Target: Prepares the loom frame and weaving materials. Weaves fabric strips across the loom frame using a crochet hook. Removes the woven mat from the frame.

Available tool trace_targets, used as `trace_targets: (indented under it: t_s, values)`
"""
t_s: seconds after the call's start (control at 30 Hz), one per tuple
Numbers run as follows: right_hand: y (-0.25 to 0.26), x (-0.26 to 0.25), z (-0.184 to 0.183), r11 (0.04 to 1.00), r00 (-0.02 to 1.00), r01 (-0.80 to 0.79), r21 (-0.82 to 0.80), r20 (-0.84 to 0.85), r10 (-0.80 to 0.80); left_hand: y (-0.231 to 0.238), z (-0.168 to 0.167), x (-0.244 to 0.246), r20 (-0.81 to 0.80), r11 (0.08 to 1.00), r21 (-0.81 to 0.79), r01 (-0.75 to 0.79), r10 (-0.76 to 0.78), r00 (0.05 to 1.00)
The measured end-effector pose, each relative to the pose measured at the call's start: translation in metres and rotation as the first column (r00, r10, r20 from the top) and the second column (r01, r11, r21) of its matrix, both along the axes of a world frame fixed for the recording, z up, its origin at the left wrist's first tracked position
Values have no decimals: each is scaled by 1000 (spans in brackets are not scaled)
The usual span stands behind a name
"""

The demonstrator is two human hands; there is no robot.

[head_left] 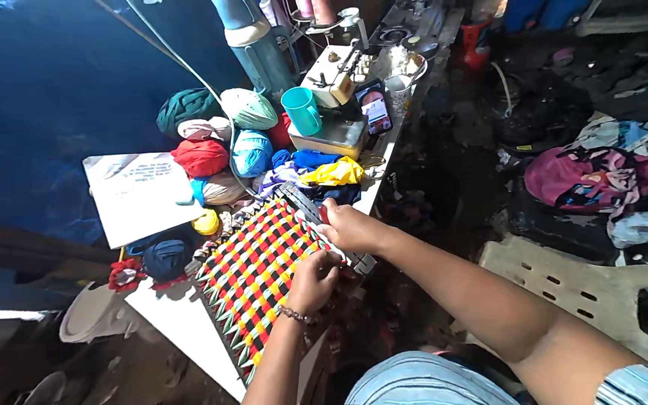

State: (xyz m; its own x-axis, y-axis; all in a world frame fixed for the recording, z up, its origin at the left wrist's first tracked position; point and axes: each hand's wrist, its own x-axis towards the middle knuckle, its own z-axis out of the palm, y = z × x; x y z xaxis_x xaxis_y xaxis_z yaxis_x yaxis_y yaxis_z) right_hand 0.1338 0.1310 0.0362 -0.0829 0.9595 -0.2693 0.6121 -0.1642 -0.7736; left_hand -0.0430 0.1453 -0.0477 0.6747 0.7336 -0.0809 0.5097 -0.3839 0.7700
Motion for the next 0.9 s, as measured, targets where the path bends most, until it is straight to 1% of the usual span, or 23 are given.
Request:
trace_targets:
  t_s: [0.03, 0.1, 0.17, 0.23, 0.27, 0.4, 0.47, 0.53, 0.6, 0.7, 0.77, 0.8, 0.87, 0.9]
  values:
    - [3, -4, 2, 1000, 999, -5, -21, 44, 6, 4, 6, 1, -45, 998, -55, 29, -31, 999]
    - [9, -13, 2, 999, 993, -11, -48, 113, 16, 9, 14, 3, -108, 992, -101, 72, -83, 991]
    - [15, -18, 3, 995, 988, 37, -89, 156, -23, 11, 19, 7, -147, 992, -57, 113, -121, 982]
    - [19, -20, 5, 983, 977, 125, -137, 187, -99, 8, 20, 8, -143, 986, 66, 151, -140, 980]
    - [21, -21, 4, 975, 970, 162, -149, 205, -130, 5, 15, 8, -111, 976, 156, 154, -138, 984]
    - [27, -23, 0, 955, 946, 250, -162, 252, -205, -7, -4, 8, -16, 879, 470, 73, -74, 997]
    - [33, -20, -7, 937, 937, 289, -194, 256, -236, -14, -13, 9, 1, 836, 549, 19, -24, 1000]
    - [33, -14, -15, 909, 923, 360, -209, 221, -315, -19, -21, 10, 32, 812, 582, -33, 17, 999]
    - [28, -5, -21, 873, 900, 434, -223, 148, -410, -23, -26, 10, 93, 800, 593, -96, 50, 994]
    - [16, 10, -39, 784, 802, 578, -228, -21, -597, -25, -31, 9, 167, 796, 584, -162, 78, 983]
    - [10, 17, -52, 740, 748, 631, -231, -70, -660, -24, -32, 7, 193, 805, 572, -158, 55, 980]
    - [6, 19, -57, 734, 734, 641, -225, -100, -672, -23, -33, 6, 194, 813, 566, -138, 31, 981]
    - [-5, 17, -64, 732, 696, 664, -154, -233, -680, -17, -34, 2, 188, 838, 541, -72, -37, 982]
    - [-11, 14, -63, 740, 687, 666, -98, -308, -659, -14, -34, 1, 189, 853, 520, -47, -61, 980]
